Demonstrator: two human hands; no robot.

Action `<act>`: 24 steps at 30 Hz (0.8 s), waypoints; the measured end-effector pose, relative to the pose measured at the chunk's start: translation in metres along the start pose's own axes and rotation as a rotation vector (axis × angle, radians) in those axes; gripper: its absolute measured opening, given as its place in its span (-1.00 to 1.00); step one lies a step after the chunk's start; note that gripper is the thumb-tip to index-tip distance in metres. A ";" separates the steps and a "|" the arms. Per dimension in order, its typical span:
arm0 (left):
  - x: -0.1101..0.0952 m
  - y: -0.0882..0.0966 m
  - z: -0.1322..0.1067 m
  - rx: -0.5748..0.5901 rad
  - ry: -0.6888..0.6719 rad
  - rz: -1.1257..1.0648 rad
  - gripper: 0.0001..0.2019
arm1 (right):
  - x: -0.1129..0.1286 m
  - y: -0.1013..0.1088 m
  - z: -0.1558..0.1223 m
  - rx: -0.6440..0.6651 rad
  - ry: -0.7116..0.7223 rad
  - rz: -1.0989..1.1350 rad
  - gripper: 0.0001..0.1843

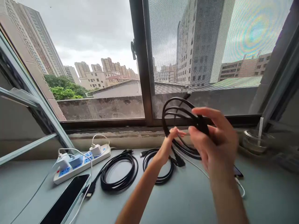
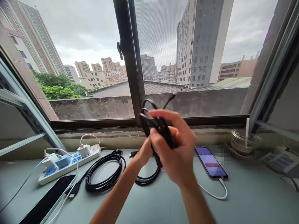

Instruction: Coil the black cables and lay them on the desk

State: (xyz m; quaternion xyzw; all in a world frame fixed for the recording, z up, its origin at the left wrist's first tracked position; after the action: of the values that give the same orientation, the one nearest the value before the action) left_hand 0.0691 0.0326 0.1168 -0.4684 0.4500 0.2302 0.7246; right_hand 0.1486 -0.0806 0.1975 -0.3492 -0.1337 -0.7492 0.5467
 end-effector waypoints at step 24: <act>-0.102 0.033 -0.026 -0.017 -0.233 0.258 -0.31 | -0.076 -0.037 0.015 0.130 0.054 -0.319 -0.42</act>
State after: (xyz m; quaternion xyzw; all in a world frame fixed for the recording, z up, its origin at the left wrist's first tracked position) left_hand -0.0170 0.0338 0.1860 -0.3830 0.4172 0.3777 0.7325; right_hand 0.1320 -0.0030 0.1636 -0.2672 -0.2207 -0.8254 0.4456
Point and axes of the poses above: each hand's wrist, its own z-axis towards the middle knuckle, its own y-axis out of the back of the hand, x = y × z, the point moved 2 cm from there along z, towards the middle knuckle, and after that the axes turned 10 degrees about -z, right-handed, at the moved point
